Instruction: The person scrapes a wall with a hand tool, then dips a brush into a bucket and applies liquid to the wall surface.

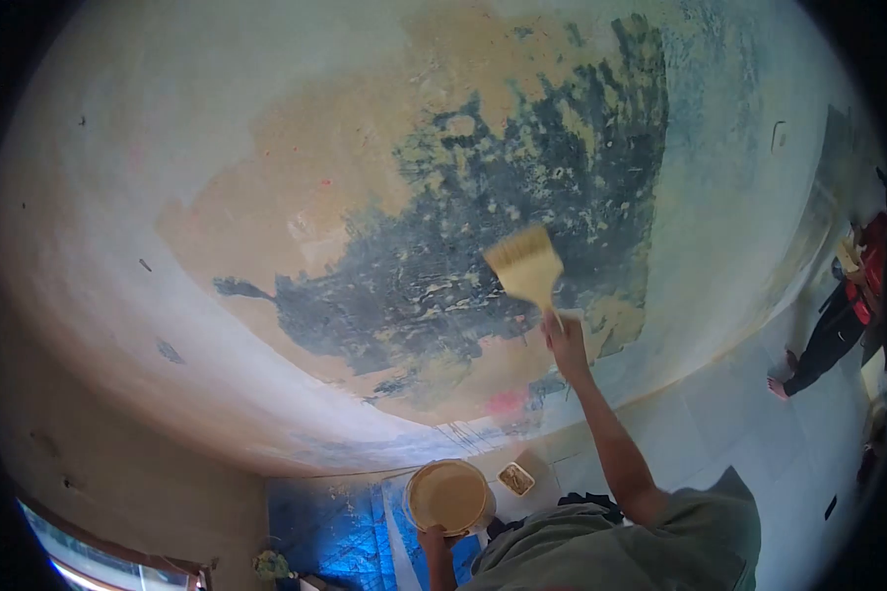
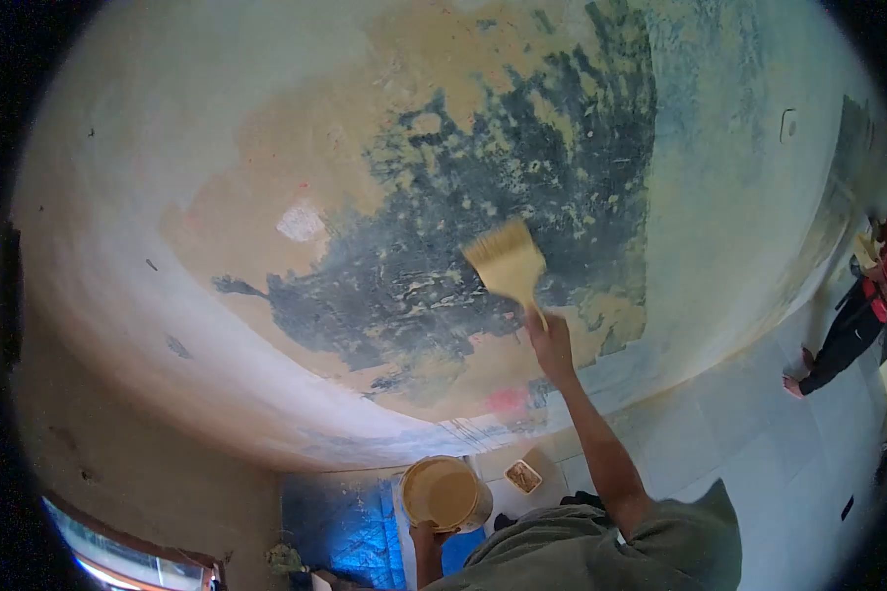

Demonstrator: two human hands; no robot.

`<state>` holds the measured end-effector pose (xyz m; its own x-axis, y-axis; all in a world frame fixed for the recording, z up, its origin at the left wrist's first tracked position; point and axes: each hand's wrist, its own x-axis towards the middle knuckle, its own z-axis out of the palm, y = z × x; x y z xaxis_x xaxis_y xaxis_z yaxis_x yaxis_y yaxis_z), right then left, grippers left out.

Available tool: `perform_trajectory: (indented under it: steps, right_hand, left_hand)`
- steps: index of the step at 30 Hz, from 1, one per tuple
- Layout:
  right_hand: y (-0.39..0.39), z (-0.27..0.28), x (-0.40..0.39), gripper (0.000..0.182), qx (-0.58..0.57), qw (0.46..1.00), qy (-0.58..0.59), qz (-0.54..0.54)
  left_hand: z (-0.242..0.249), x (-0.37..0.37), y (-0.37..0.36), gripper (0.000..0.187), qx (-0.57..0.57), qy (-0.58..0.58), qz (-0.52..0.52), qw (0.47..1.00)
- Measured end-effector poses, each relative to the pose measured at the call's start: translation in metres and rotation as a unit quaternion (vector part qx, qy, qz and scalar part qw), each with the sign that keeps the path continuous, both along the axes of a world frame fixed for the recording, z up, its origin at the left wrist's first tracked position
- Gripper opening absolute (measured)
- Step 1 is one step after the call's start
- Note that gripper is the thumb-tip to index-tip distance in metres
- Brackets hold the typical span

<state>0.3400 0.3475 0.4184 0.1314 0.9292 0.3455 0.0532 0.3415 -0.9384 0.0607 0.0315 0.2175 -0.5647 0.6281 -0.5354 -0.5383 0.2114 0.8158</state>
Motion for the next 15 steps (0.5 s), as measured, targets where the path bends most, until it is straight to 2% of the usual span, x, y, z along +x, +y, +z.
perform_trajectory:
  steps: [1, 3, 4, 5, 6, 8, 9, 11, 13, 15]
  right_hand:
    - [-0.008, -0.047, 0.008, 0.049, 0.030, 0.995, -0.075, -0.059]
    - [-0.039, -0.121, 0.029, 0.045, -0.058, 0.969, -0.222, -0.096]
    - [-0.048, -0.191, 0.046, 0.045, -0.177, 0.936, -0.300, -0.048]
    - [-0.071, -0.223, 0.060, 0.049, -0.128, 0.947, -0.290, -0.047]
    - [-0.091, -0.248, 0.079, 0.047, -0.185, 0.956, -0.227, 0.023]
    - [-0.111, -0.372, 0.117, 0.045, -0.441, 0.878, -0.176, -0.063]
    - [-0.114, -0.349, 0.125, 0.045, -0.438, 0.879, -0.177, -0.059]
    - [-0.129, -0.264, 0.153, 0.046, -0.462, 0.884, -0.070, -0.002]
    - [-0.097, -0.225, 0.172, 0.046, -0.467, 0.883, -0.042, 0.003]
    - [-0.059, -0.189, 0.184, 0.041, -0.288, 0.953, -0.086, 0.021]
  left_hand:
    - [0.008, 0.014, 0.007, 0.067, -0.018, 0.002, 0.008, 1.000]
    - [0.010, 0.039, 0.016, 0.067, -0.034, -0.003, 0.027, 0.999]
    - [0.005, 0.046, 0.020, 0.063, -0.024, -0.018, 0.025, 0.999]
    - [0.000, 0.054, 0.022, 0.059, -0.015, -0.033, 0.024, 0.999]
    - [-0.004, 0.064, 0.026, 0.059, -0.015, -0.035, 0.032, 0.999]
    - [-0.009, 0.080, 0.034, 0.063, -0.039, -0.025, 0.004, 0.999]
    - [-0.005, 0.088, 0.039, 0.063, -0.036, -0.024, 0.008, 0.999]
    - [0.010, 0.107, 0.040, 0.055, -0.022, -0.010, -0.005, 1.000]
    - [0.026, 0.122, 0.045, 0.053, -0.023, -0.007, -0.027, 0.999]
    - [0.031, 0.133, 0.049, 0.052, -0.021, -0.004, -0.044, 0.999]
